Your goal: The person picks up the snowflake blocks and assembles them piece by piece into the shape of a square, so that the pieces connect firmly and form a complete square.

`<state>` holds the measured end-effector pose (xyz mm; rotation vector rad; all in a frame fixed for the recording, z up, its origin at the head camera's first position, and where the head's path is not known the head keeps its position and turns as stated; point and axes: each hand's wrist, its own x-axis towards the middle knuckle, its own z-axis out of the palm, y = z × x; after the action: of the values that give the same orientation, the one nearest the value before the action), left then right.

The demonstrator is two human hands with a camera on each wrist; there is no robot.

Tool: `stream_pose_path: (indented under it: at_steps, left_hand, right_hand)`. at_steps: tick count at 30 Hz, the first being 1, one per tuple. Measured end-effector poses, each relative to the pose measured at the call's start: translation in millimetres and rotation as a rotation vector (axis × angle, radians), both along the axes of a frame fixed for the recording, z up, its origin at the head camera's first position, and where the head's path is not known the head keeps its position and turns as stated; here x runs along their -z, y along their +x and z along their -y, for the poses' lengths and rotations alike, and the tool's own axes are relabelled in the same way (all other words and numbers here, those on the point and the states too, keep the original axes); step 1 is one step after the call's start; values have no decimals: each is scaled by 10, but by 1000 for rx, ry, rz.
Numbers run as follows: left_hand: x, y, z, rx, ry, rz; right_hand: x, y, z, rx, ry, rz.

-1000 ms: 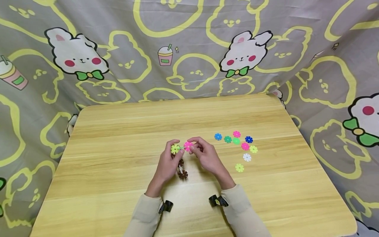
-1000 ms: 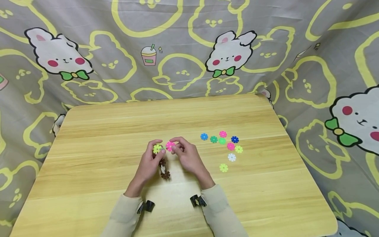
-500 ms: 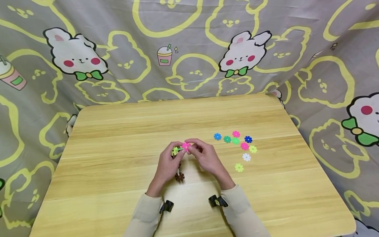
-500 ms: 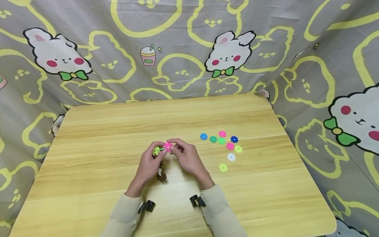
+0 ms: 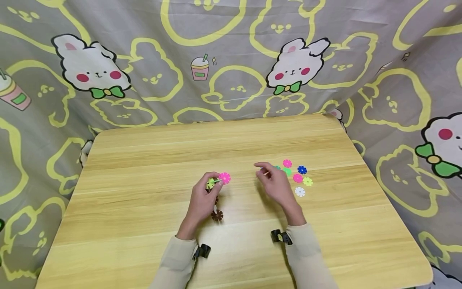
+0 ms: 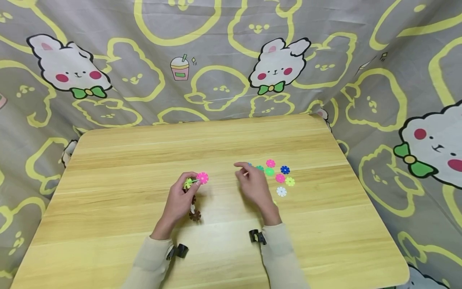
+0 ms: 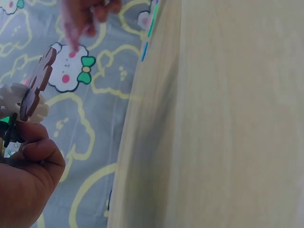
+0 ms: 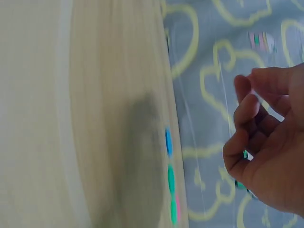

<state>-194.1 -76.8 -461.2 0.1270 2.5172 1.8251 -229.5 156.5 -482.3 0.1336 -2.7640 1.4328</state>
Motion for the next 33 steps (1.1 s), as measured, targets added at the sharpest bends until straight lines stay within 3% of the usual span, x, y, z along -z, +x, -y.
stream_pose_path:
  at_steps: [4,8,10,20,33]
  left_hand:
    - [133,-38,9,-7,-13,24]
    - [336,-95,37,-11,-9,12]
    - [371,-105,48,-8,2,-11]
    - [392,-123,56,5,1,-107]
    - [402,-126,57,5,-2,-89]
  right_hand:
    - [62,-31,-284,93,152,-11]
    - [92,-24,-506,153,225,7]
    - [118,-13,-601,174,253,31]
    - [185,54,-895,213,333,184]
    - [181,60,-961,153,407,330]
